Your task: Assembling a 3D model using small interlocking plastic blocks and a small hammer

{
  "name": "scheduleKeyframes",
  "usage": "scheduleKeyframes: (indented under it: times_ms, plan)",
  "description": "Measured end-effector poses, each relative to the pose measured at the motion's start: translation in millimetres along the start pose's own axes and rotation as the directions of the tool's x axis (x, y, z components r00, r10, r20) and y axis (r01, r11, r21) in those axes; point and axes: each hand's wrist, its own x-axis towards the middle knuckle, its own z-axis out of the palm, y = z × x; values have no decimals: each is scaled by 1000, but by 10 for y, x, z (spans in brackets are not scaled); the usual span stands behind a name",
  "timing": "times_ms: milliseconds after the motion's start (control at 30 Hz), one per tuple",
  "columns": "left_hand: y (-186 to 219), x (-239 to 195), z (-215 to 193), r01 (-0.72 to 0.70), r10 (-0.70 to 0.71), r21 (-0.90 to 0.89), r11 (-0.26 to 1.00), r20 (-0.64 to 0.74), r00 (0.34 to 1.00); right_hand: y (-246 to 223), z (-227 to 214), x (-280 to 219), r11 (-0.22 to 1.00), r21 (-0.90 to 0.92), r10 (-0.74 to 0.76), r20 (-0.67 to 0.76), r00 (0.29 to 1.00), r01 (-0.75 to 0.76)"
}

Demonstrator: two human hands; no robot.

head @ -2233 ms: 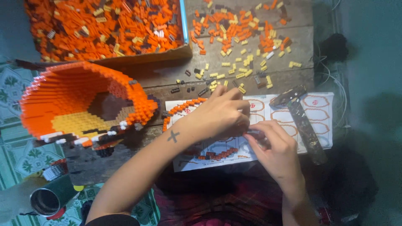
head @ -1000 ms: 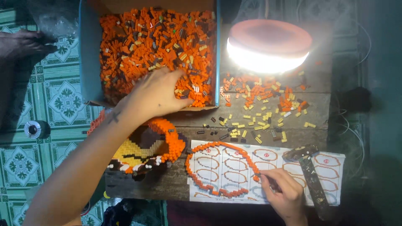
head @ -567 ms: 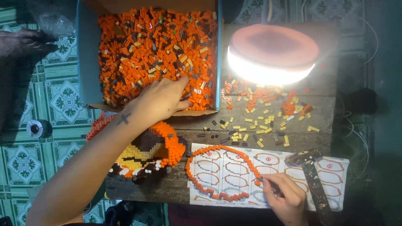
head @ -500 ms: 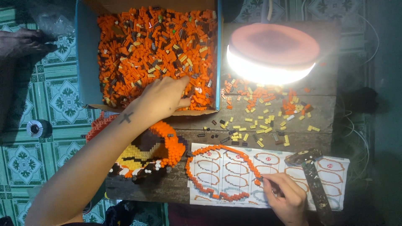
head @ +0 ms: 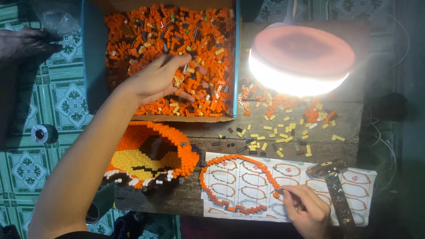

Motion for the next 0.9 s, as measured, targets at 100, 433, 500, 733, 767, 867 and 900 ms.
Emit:
scheduleKeyframes:
  times_ms: [100, 433, 500, 733, 767, 867, 900]
  plan:
    - [-80, 20, -71, -154, 153, 2, 988, 92, 984, 6, -3, -3, 1000, -2, 2, 1, 1000, -2]
    - [-17, -140, -106, -210, 198, 121, 970, 98, 975, 76, 5, -54, 999, -32, 2, 8, 1000, -2]
    - [-45, -136, -135, -142, 133, 157, 977, 65, 989, 80, -6, -53, 999, -46, -2, 14, 1000, 2]
    - [-166, -138, -243, -331, 336, -56, 942, 142, 931, 101, -2, -69, 999, -40, 0, 21, 1000, 1]
    - [-186, -147, -260, -363, 372, -85, 928, 159, 914, 105, -1, -71, 1000, -30, 3, 24, 1000, -3]
    - [-152, -191, -264, -354, 360, -61, 933, 153, 920, 19, -15, -4, 999, -36, -6, 18, 1000, 7]
    - [-174, -181, -281, -354, 359, -62, 933, 152, 921, 34, -17, -14, 999, -36, -6, 19, 1000, 7]
